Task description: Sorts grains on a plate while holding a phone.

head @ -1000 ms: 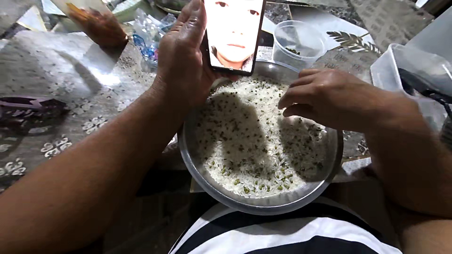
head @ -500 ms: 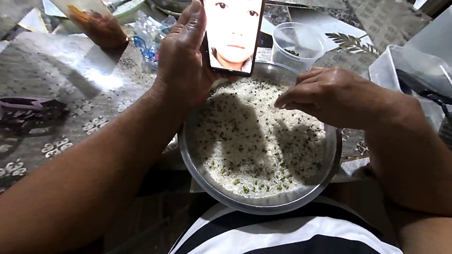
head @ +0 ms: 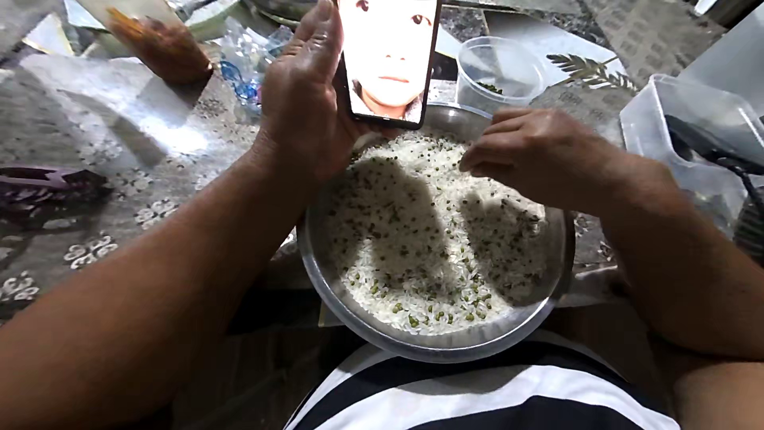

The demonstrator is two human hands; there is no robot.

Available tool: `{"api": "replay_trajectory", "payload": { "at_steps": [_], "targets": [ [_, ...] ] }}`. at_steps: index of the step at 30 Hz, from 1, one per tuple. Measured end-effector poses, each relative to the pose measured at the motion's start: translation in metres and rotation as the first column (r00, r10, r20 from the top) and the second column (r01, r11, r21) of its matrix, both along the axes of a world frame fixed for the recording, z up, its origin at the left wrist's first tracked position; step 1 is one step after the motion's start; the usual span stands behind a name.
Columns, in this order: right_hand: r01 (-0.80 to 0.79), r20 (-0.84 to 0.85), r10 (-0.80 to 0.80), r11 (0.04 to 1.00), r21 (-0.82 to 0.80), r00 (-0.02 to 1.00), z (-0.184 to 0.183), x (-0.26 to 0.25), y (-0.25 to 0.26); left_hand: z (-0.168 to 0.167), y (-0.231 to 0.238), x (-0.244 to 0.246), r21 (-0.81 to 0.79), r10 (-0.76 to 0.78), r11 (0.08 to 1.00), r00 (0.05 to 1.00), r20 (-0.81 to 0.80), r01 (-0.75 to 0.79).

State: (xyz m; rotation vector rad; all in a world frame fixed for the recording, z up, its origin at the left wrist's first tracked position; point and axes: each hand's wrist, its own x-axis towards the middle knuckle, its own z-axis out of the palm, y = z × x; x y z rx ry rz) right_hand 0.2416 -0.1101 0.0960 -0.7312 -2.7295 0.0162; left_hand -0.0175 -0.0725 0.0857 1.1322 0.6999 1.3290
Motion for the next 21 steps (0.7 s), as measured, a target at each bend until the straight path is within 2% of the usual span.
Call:
{"api": "replay_trajectory", "payload": {
  "at_steps": [5, 13, 18, 21],
  "targets": [
    [-0.037, -0.026, 0.038, 0.998, 0.054, 0.999, 0.013, 0.002, -0.010, 0.001, 0.000, 0.000, -0.004, -0.004, 1.000, 1.000, -0.019, 0.004],
    [-0.041, 0.095, 0.052, 0.992, -0.116, 0.994, -0.006, -0.009, -0.009, -0.002, 0.002, 0.000, 0.027, -0.012, 1.000, 1.000, 0.017, 0.011],
    [-0.085, 0.002, 0.085, 0.996, -0.042, 0.996, -0.001, -0.007, -0.012, 0.000, 0.000, 0.001, 0.008, 0.004, 1.000, 1.000, 0.014, -0.004],
    [-0.078, 0.009, 0.078, 0.997, -0.012, 0.997, 0.004, -0.002, -0.013, 0.000, -0.001, 0.001, 0.000, 0.008, 1.000, 1.000, 0.008, -0.008]
  ]
}}
